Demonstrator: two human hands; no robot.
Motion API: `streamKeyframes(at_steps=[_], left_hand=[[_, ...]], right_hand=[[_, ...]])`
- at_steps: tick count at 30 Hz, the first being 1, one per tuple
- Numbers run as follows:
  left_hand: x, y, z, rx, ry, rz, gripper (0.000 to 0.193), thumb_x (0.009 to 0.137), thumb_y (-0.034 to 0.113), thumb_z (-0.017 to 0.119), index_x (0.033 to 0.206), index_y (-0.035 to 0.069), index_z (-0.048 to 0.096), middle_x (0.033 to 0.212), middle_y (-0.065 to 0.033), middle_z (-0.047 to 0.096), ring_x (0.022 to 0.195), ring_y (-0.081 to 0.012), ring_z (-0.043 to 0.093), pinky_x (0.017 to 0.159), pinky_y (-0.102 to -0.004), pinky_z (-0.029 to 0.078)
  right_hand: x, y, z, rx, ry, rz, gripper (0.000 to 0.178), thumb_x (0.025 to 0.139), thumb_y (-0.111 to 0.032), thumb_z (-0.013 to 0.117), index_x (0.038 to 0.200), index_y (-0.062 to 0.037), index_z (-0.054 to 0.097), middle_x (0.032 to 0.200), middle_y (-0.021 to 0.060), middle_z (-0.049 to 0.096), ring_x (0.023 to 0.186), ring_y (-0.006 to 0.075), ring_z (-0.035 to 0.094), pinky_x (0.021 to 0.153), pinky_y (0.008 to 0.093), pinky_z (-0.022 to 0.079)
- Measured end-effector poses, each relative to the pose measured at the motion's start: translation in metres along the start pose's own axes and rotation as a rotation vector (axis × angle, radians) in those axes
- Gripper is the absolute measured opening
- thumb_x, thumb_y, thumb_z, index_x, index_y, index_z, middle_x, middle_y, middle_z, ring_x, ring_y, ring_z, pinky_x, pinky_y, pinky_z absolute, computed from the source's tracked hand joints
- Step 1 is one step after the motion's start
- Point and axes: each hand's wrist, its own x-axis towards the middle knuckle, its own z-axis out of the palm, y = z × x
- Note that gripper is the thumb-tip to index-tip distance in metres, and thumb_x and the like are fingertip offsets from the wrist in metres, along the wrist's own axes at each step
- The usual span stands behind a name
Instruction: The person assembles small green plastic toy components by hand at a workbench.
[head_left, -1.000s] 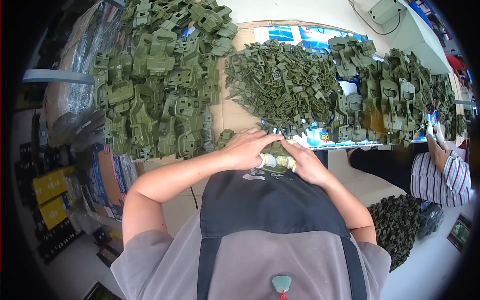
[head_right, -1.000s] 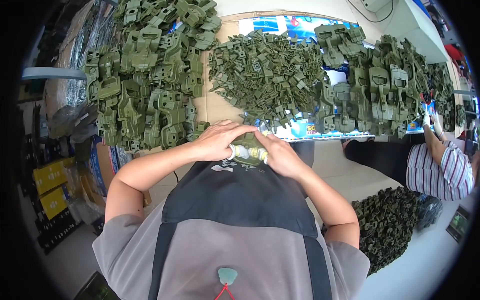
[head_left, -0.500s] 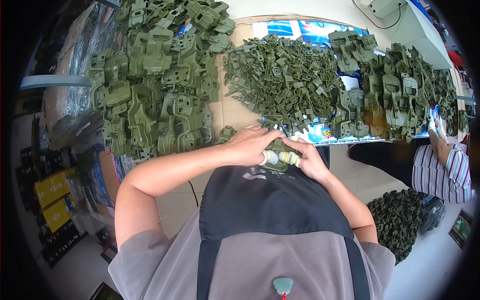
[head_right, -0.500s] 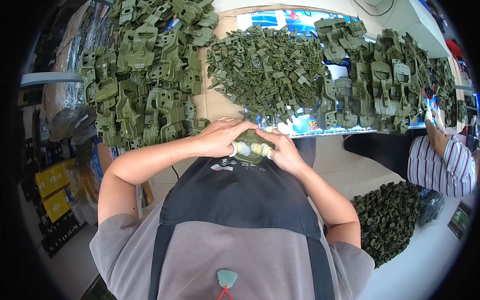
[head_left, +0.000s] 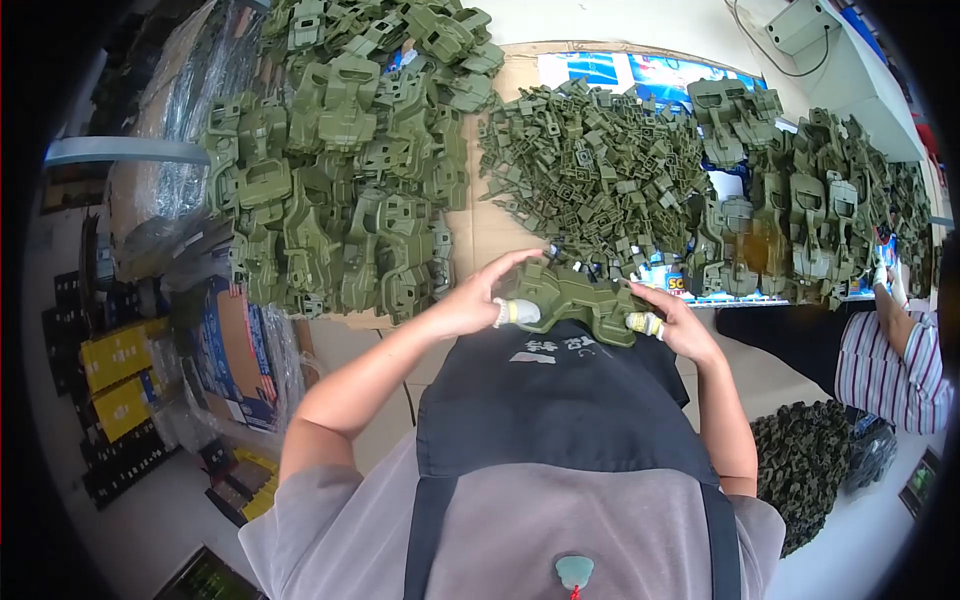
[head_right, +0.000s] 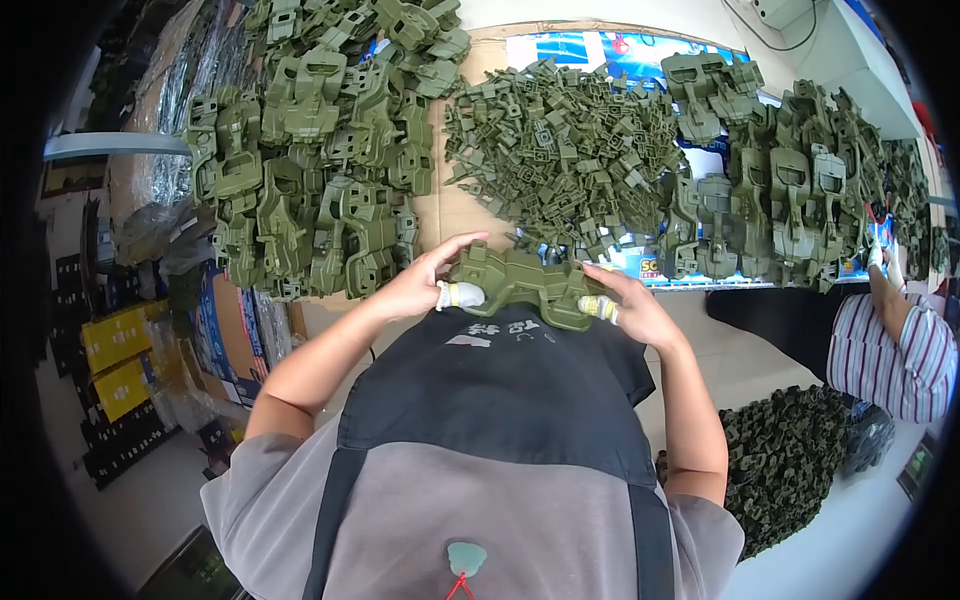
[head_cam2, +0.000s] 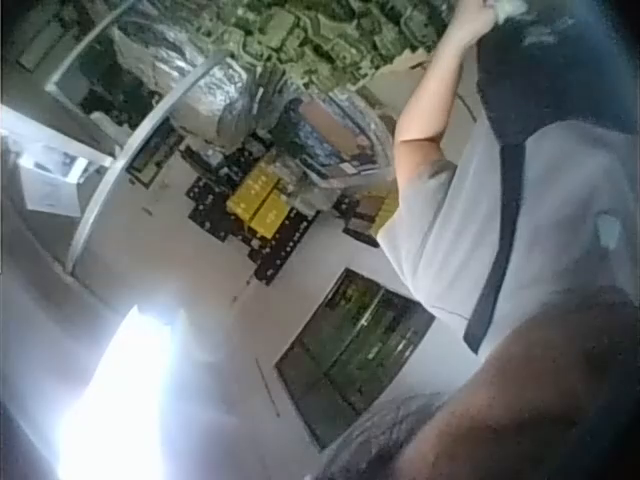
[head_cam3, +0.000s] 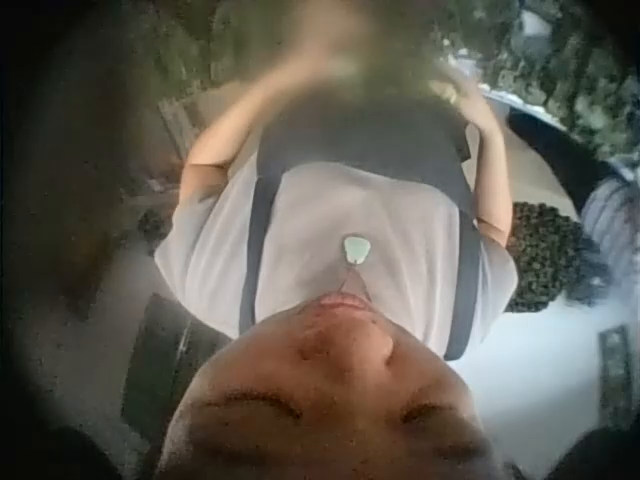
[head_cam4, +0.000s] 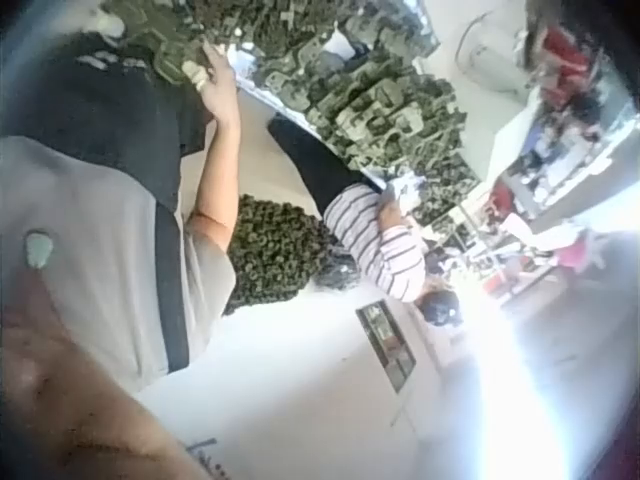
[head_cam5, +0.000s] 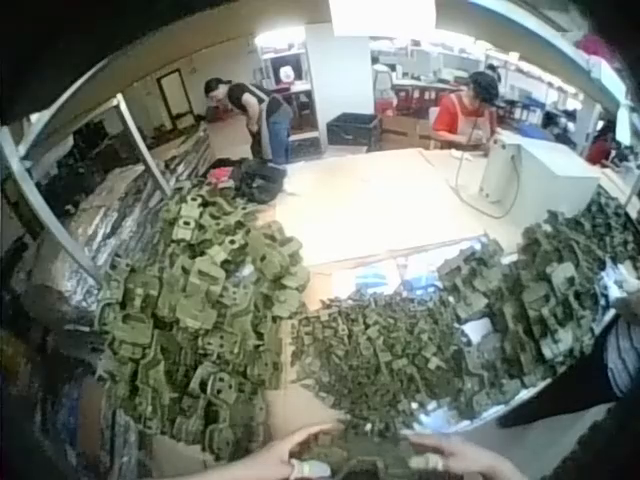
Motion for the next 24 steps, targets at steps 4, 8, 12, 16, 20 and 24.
streamKeyframes(at_steps=[4,8,12,16,20,24], left_hand=[[0.007,-0.003,0.008,0.002,0.136,0.093,0.069,0.068,0.011,0.070,0.128,0.009,0.037,0.126,-0.0128,0.042,0.119,-0.0248,0.040,0.100,-0.0332,0.030],[-0.017,0.003,0.007,0.203,0.249,0.087,0.069,0.064,0.006,0.066,0.127,0.003,0.038,0.117,-0.0192,0.046,0.114,-0.0278,0.044,0.097,-0.0336,0.033],[-0.030,-0.038,0.036,0.129,0.353,0.160,0.068,0.065,0.009,0.063,0.127,0.000,0.036,0.124,-0.0190,0.043,0.117,-0.0317,0.040,0.098,-0.0371,0.031],[-0.061,-0.040,0.068,0.122,0.621,0.307,0.067,0.062,0.011,0.063,0.125,0.010,0.041,0.104,-0.0164,0.050,0.099,-0.0344,0.048,0.080,-0.0410,0.041],[-0.055,-0.039,0.107,0.131,0.967,0.249,0.068,0.055,0.014,0.065,0.121,0.012,0.045,0.093,-0.0146,0.050,0.093,-0.0328,0.050,0.075,-0.0419,0.043],[-0.064,-0.065,0.114,0.165,1.149,0.214,0.063,0.055,0.016,0.066,0.115,0.012,0.048,0.090,-0.0137,0.051,0.092,-0.0320,0.051,0.074,-0.0408,0.044]], right_hand=[[0.015,-0.077,0.002,-0.392,0.259,-0.317,0.059,0.076,-0.024,0.065,0.126,-0.0049,0.042,0.123,0.0160,0.046,0.119,0.0299,0.039,0.099,0.0349,0.030],[0.054,-0.130,0.063,-0.810,0.027,-0.380,0.056,0.074,-0.019,0.059,0.125,-0.0068,0.039,0.109,0.0227,0.051,0.101,0.0367,0.049,0.092,0.0435,0.036],[0.065,-0.103,0.077,-0.770,-0.152,-0.559,0.055,0.074,-0.008,0.053,0.126,-0.0025,0.037,0.109,0.0221,0.054,0.099,0.0387,0.051,0.086,0.0413,0.040],[0.074,-0.110,0.076,-0.288,-0.537,-0.199,0.070,0.069,-0.003,0.062,0.132,-0.0026,0.032,0.133,0.0154,0.039,0.121,0.0256,0.038,0.101,0.0334,0.029],[0.101,-0.135,0.076,-0.633,-0.777,-0.197,0.070,0.060,0.012,0.056,0.127,-0.0014,0.041,0.120,0.0162,0.051,0.112,0.0250,0.048,0.096,0.0324,0.034],[0.103,-0.133,0.112,-0.691,-0.871,-0.371,0.067,0.060,0.014,0.052,0.124,-0.0006,0.044,0.115,0.0185,0.054,0.106,0.0268,0.052,0.092,0.0334,0.037]])
